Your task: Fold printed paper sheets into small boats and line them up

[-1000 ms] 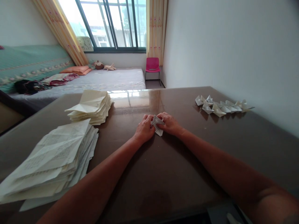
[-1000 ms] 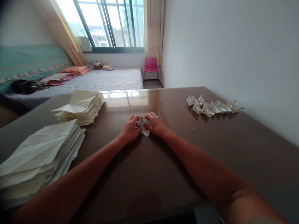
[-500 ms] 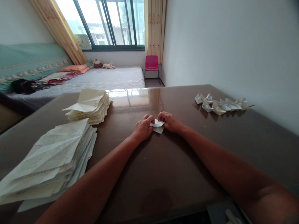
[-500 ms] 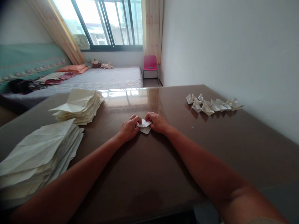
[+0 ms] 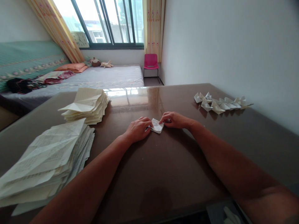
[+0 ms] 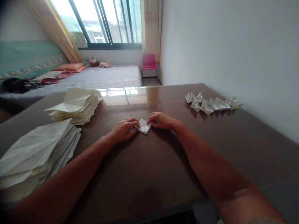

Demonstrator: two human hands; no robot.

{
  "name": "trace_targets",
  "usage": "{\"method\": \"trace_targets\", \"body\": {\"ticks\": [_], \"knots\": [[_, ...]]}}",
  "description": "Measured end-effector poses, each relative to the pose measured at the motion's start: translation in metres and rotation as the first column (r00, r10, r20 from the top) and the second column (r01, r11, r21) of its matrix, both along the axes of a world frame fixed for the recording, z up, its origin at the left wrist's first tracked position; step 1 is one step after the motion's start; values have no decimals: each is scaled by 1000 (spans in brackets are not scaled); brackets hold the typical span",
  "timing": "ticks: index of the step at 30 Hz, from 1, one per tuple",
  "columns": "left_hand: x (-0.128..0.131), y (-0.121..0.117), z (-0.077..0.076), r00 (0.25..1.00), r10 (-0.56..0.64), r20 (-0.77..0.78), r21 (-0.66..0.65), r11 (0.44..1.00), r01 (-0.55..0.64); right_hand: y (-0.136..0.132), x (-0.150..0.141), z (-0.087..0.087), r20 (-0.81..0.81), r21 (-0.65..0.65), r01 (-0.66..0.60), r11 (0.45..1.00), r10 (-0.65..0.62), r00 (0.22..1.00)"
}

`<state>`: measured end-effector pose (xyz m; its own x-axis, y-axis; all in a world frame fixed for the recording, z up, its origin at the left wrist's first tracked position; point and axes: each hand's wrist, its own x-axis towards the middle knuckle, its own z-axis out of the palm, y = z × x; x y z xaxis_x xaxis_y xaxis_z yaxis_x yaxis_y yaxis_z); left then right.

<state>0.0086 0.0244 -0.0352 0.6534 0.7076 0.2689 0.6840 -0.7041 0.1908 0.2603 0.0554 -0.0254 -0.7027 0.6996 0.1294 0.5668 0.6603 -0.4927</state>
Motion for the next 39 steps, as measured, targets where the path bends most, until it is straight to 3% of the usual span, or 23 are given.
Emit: {"method": "trace_targets", "body": {"ticks": [8,14,19,23,31,39], "knots": [[4,-7,8,999,5,-41,88,996,-1,-1,-1,1,-1,8,-1,1000,1,1000],[16,-9,-4,999,-29,37,112,993,25,2,-3,-6,-54,31,46,998,-45,998],[15,-5,-14,999,0,36,93,996,-4,4,-6,-6,-147,134,218,967,-198,969],[17,-8,-15,998,65,-19,65,996,-64,2,-10,-2,-224,142,307,941,-271,936],[20,-11,-13,990,123,-71,44,992,-120,-3,-15,-4,-143,175,216,961,-192,971],[15,-6,-14,992,124,-27,-35,991,-125,-2,-19,-15,-98,8,83,997,-82,992]]}}
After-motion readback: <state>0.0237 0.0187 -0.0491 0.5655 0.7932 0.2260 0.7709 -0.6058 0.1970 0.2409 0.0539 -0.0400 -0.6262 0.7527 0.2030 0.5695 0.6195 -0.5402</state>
